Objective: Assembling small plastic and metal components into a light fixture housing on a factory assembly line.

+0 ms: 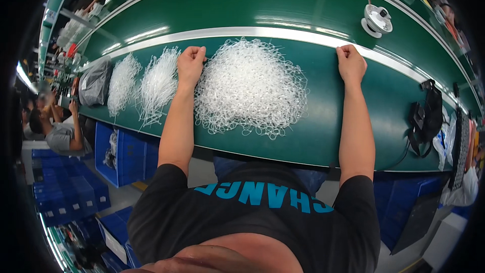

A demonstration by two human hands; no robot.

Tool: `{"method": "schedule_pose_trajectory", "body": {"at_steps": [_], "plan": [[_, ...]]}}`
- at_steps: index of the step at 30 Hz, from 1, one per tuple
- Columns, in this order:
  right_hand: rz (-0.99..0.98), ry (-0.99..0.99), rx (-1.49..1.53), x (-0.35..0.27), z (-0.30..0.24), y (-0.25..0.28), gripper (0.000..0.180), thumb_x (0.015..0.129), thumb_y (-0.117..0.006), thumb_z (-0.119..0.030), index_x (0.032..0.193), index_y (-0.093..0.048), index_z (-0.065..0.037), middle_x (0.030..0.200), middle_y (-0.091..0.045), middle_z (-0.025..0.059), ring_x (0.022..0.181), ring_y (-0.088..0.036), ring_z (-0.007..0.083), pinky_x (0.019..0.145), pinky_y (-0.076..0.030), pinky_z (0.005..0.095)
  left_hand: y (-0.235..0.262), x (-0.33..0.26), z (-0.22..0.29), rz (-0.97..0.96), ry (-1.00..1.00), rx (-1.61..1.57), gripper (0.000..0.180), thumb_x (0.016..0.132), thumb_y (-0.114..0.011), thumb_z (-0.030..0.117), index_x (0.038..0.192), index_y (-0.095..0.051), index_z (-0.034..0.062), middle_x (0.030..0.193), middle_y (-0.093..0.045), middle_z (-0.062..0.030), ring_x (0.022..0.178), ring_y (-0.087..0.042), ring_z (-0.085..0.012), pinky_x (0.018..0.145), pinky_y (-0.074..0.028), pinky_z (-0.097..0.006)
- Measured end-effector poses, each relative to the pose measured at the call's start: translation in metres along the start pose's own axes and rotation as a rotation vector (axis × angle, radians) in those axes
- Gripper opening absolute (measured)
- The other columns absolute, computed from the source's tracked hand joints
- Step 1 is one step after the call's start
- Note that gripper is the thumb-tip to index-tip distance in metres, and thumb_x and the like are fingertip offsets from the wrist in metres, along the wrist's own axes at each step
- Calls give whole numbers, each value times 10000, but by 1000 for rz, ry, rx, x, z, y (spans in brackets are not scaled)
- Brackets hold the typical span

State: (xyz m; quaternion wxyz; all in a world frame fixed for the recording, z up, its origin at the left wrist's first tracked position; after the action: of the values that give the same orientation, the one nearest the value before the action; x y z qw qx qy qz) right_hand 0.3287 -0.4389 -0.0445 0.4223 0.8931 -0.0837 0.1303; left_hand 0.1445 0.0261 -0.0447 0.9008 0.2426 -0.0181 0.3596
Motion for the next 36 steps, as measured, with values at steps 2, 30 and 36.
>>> {"method": "schedule_pose_trajectory", "body": {"at_steps": [2,30,36], "plan": [[50,21,-44,1,9,9,254,861,-658,-379,917,-715,-138,831,-718,62,823,-684,268,793,-502,387,-9,4,6,-18,-121,71,249,893,-691,260,868,-689,13,744,-700,-95,675,-654,-164,654,-507,-300],[44,-12,72,-11,-53,-14,144,850,-685,-272,858,-703,-129,799,-697,59,912,-630,254,1046,-336,406,23,21,17,-130,-284,307,349,952,-626,282,913,-627,-64,815,-656,-126,717,-571,-218,699,-483,-350],[30,-21,49,-14,-51,-13,151,852,-681,-278,871,-702,-131,815,-700,55,919,-637,244,1049,-338,408,21,17,19,-135,-292,304,332,949,-631,260,899,-625,-68,797,-649,-123,700,-559,-209,682,-477,-345]]}}
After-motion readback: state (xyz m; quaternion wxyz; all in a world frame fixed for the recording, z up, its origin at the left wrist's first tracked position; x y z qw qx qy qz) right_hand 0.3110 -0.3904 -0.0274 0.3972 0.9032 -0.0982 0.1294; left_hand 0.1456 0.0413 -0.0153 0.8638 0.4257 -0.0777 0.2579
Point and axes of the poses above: each hand's wrist, its own x-axis towards the middle knuckle, its own y-axis out of the back of the hand, z = x × y, the point moved 6 cm from there along x, towards the middle knuckle
